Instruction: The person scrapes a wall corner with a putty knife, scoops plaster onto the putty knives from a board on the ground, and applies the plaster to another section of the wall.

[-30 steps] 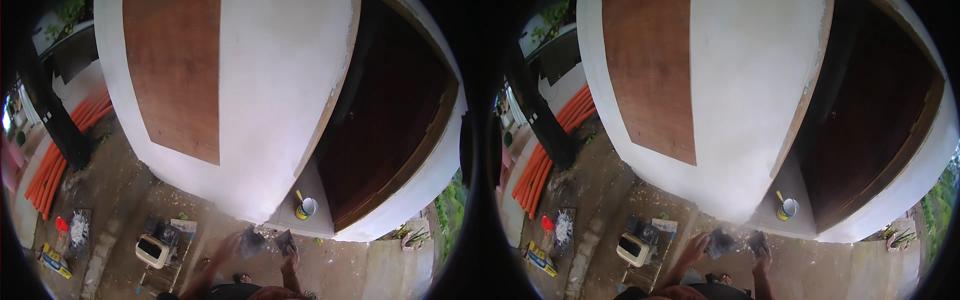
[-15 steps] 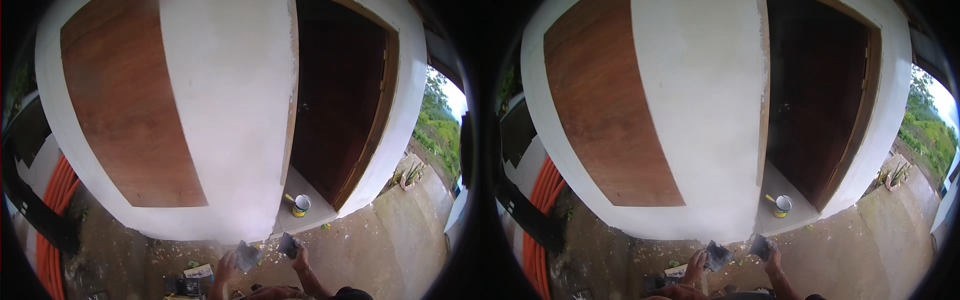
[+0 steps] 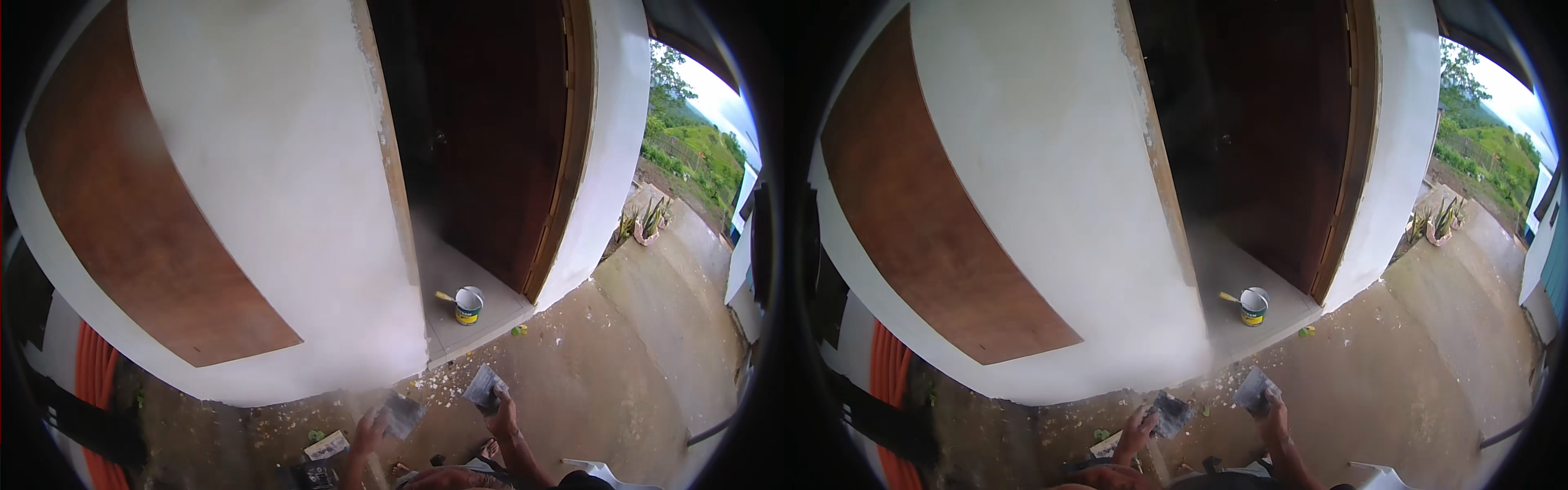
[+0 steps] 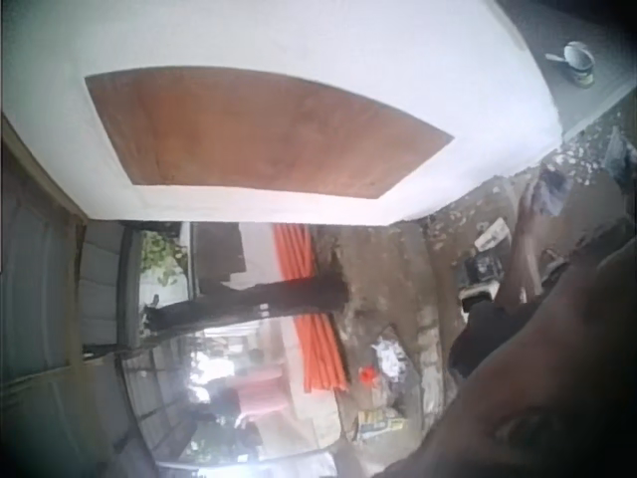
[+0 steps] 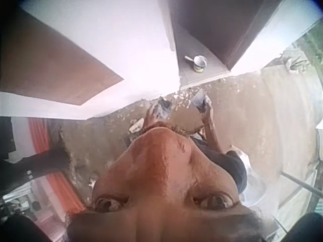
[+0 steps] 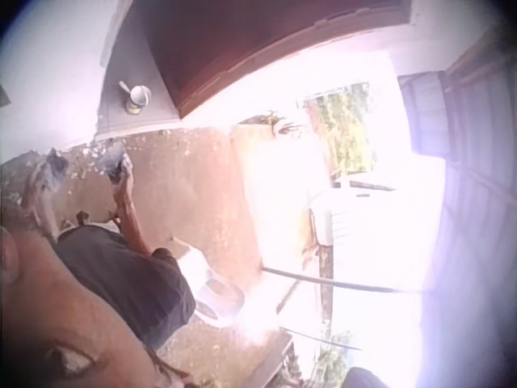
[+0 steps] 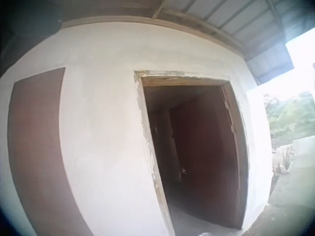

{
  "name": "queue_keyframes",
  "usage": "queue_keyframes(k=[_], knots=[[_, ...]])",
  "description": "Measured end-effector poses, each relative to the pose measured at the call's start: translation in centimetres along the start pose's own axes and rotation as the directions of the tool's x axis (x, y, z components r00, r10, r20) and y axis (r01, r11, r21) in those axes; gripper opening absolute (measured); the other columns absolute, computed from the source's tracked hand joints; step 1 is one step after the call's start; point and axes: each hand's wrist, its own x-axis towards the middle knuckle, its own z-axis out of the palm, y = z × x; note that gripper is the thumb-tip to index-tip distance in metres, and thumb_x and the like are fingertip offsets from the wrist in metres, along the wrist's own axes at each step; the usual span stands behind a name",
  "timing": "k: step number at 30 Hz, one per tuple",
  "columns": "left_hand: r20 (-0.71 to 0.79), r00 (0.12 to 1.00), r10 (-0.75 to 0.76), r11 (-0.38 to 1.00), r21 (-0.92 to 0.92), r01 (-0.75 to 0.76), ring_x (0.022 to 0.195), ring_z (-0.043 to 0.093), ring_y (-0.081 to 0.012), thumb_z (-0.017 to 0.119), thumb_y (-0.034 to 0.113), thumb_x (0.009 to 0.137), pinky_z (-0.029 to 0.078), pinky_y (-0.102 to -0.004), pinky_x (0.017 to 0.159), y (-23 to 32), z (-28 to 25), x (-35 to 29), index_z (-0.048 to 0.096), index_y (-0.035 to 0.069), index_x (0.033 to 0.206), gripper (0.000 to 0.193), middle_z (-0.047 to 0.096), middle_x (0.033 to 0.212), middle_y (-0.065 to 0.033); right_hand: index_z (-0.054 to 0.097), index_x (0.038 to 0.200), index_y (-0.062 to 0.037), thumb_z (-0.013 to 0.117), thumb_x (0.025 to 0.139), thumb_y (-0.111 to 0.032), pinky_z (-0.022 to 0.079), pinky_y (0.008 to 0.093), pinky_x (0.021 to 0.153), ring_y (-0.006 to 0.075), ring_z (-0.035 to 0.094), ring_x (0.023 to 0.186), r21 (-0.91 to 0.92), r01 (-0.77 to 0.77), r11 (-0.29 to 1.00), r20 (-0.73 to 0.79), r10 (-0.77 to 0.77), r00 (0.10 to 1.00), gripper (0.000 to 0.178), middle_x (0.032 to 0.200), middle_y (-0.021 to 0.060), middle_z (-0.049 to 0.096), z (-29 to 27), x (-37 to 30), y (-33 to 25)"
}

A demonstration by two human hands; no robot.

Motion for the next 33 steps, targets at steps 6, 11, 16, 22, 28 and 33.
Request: queue_keyframes(k=[6, 11, 16, 22, 28, 33], knots=[[0.185, 0.969, 0.164, 0.984, 0.041, -0.174, 0.114, 0.057, -0.0254, 0.062, 0.032, 0.093, 0.044, -0.0355, 0.097, 7.9, 12.8, 5.3, 0.047, -0.006, 0.132, 0.057, 0.059, 0.122, -0.0215, 0.061, 0.108, -0.0150, 0.057, 0.090, -0.026, 0.048, 0.0372, 0.078, 0.0178, 0.061, 0.092, 0.400, 0.068, 0.914, -0.281, 0.051, 0.958, 0.021, 0.101, -0.0002, 0.064, -12.3, 2.1, -6.5], [0.371, 0.927, 0.054, 0.999, -0.015, -0.052, 0.115, 0.056, -0.0248, 0.061, 0.032, 0.094, 0.043, -0.0355, 0.099, 14.6, 25.1, 7.6, 0.041, -0.007, 0.138, 0.062, 0.057, 0.126, -0.0220, 0.062, 0.104, -0.0150, 0.057, 0.092, -0.030, 0.046, 0.0302, 0.069, 0.0131, 0.059, 0.083, 0.215, 0.369, 0.904, -0.465, -0.238, 0.853, 0.020, 0.094, -0.0027, 0.063, -20.8, 2.3, -15.3], [0.521, 0.836, 0.174, 0.982, -0.033, -0.184, 0.107, 0.059, -0.0204, 0.060, 0.031, 0.095, 0.045, -0.0327, 0.096, 14.0, 35.4, 10.7, 0.042, -0.008, 0.137, 0.060, 0.061, 0.119, -0.0202, 0.061, 0.116, -0.0133, 0.056, 0.094, -0.031, 0.048, 0.0336, 0.080, 0.0164, 0.061, 0.094, 0.301, 0.582, 0.755, -0.619, -0.310, 0.722, 0.029, 0.107, 0.0002, 0.064, -30.0, -0.6, -21.9], [0.687, 0.690, 0.228, 0.931, 0.052, -0.360, 0.079, 0.063, -0.0183, 0.060, 0.033, 0.094, 0.052, -0.0318, 0.076, 18.1, 44.4, 14.6, 0.044, -0.009, 0.134, 0.060, 0.064, 0.106, -0.0201, 0.053, 0.131, -0.0098, 0.055, 0.096, -0.027, 0.049, 0.0351, 0.090, 0.0193, 0.058, 0.111, 0.180, 0.774, 0.606, -0.665, -0.505, 0.550, 0.039, 0.127, 0.0043, 0.059, -36.5, -7.2, -23.9], [0.776, 0.624, 0.088, 0.920, 0.176, -0.349, 0.084, 0.065, -0.0199, 0.060, 0.031, 0.094, 0.050, -0.0323, 0.078, 20.6, 53.3, 19.0, 0.051, -0.007, 0.127, 0.051, 0.066, 0.100, -0.0177, 0.063, 0.109, -0.0100, 0.063, 0.091, -0.026, 0.052, 0.0315, 0.072, 0.0154, 0.061, 0.085, 0.122, 0.808, 0.577, -0.953, -0.158, 0.257, 0.024, 0.101, 0.0031, 0.066, -39.2, -10.1, -24.6], [0.886, 0.448, 0.121, 0.934, 0.051, -0.354, 0.101, 0.062, -0.0241, 0.059, 0.026, 0.093, 0.047, -0.0377, 0.087, 24.4, 61.8, 24.0, 0.056, -0.004, 0.121, 0.041, 0.064, 0.108, -0.0208, 0.064, 0.104, -0.0097, 0.064, 0.089, -0.023, 0.052, 0.0311, 0.066, 0.0163, 0.063, 0.077, 0.049, 0.766, 0.641, -0.996, -0.024, 0.084, 0.020, 0.094, 0.0034, 0.067, -44.1, -9.9, -23.3]])
